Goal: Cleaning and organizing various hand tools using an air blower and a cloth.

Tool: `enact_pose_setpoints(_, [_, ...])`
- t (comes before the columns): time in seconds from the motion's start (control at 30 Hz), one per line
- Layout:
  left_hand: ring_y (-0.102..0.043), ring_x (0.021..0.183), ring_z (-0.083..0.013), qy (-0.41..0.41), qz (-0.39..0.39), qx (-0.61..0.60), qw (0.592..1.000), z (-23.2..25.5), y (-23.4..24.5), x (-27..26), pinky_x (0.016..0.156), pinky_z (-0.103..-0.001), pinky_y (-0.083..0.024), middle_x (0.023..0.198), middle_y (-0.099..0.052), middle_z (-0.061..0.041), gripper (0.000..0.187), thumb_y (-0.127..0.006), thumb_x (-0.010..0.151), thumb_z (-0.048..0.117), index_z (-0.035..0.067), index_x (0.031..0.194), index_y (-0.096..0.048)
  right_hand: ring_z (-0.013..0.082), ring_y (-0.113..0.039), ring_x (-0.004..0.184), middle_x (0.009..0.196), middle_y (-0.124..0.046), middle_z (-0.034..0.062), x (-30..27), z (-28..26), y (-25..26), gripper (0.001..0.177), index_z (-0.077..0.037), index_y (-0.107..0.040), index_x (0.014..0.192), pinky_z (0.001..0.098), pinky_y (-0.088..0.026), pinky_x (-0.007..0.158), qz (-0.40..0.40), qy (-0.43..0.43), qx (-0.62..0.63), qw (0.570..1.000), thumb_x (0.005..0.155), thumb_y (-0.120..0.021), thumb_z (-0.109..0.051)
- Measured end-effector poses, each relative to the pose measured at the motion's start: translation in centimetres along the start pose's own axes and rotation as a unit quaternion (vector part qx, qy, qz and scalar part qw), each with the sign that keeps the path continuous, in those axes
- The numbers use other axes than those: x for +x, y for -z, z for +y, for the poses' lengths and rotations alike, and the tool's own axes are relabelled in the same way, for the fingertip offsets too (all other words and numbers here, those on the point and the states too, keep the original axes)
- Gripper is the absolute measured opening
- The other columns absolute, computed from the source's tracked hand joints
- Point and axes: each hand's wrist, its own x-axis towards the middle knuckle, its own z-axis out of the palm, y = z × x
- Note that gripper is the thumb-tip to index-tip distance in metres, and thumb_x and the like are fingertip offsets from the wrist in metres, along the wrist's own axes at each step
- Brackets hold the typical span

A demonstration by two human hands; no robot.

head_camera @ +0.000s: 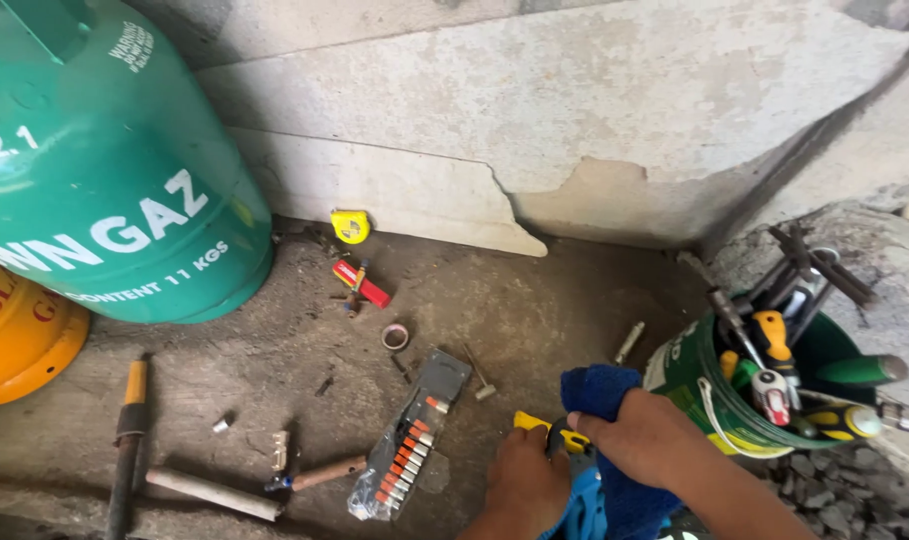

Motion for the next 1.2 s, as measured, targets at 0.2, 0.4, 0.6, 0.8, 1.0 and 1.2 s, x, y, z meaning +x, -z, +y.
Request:
enact_pose_setpoints(0.2, [-0.060, 0.121, -0.0353, 0.085, 0.057, 0.012, 0.995, -0.7, 4.0, 3.2, 0.103, -0.047, -0.048, 0.125, -0.063, -0.016, 0.032, -0.059, 0.097, 0.031, 0.009, 0.120, -0.065, 0.0336, -0.076, 0.102, 0.099, -0.080, 0.0180, 1.3, -2.8, -0.6, 0.049, -0.013, -0.076, 0.107, 0.0417, -0.058, 0.092, 0.010, 0.020, 0.022, 1.000, 0.080, -0.069, -0.053])
enact_pose_setpoints(0.4, [-0.051, 0.133, -0.0332, 0.079, -0.034, 0.227, 0.970, -1.8, 6.7, 6.5, 0.104, -0.048, -0.049, 0.141, -0.049, -0.015, 0.042, -0.064, 0.097, 0.021, 0.014, 0.137, -0.054, 0.0338, -0.073, 0.109, 0.108, -0.078, 0.0177, 2.2, -3.5, -1.0, 0.052, -0.016, -0.075, 0.117, 0.0411, -0.055, 0.096, 0.008, 0.009, 0.015, 1.000, 0.083, -0.068, -0.055])
enact_pose_setpoints(0.6, [-0.051, 0.131, -0.0321, 0.021, -0.064, 0.341, 0.938, -2.6, 4.8, 8.9, 0.103, -0.046, -0.049, 0.140, -0.047, -0.013, 0.058, -0.068, 0.092, 0.016, 0.021, 0.146, -0.046, 0.0306, -0.075, 0.107, 0.107, -0.079, 0.0163, 3.9, -2.4, -2.3, 0.053, -0.018, -0.074, 0.121, 0.0390, -0.057, 0.096, 0.004, 0.000, 0.074, 0.997, 0.081, -0.070, -0.053])
enact_pose_setpoints(0.8, [-0.057, 0.126, -0.0321, 0.014, -0.019, 0.355, 0.935, -4.9, 2.2, 10.9, 0.101, -0.044, -0.051, 0.136, -0.052, -0.012, 0.034, -0.065, 0.098, 0.016, 0.017, 0.131, -0.060, 0.0292, -0.075, 0.108, 0.113, -0.078, 0.0165, 4.5, -2.6, -3.5, 0.057, -0.008, -0.074, 0.122, 0.0393, -0.056, 0.095, -0.026, -0.029, 0.159, 0.987, 0.084, -0.070, -0.050])
enact_pose_setpoints(1.0, [-0.064, 0.114, -0.0349, -0.057, 0.206, -0.099, 0.972, -4.7, 1.2, 10.7, 0.096, -0.044, -0.051, 0.117, -0.068, -0.017, 0.024, -0.064, 0.094, 0.012, 0.007, 0.117, -0.065, 0.0283, -0.066, 0.115, 0.128, -0.070, 0.0188, 6.9, -2.5, -5.2, 0.065, -0.003, -0.064, 0.134, 0.0402, -0.050, 0.100, 0.015, -0.083, 0.320, 0.944, 0.092, -0.065, -0.053])
enact_pose_setpoints(1.2, [-0.072, 0.105, -0.0364, -0.124, 0.141, -0.271, 0.944, 1.8, 1.9, 8.0, 0.087, -0.042, -0.055, 0.107, -0.073, -0.021, 0.025, -0.054, 0.092, 0.008, 0.005, 0.114, -0.066, 0.0296, -0.071, 0.101, 0.112, -0.075, 0.0161, 8.5, -3.9, -4.7, 0.042, -0.001, -0.067, 0.118, 0.0452, -0.057, 0.091, -0.080, -0.077, 0.616, 0.780, 0.091, -0.068, -0.033])
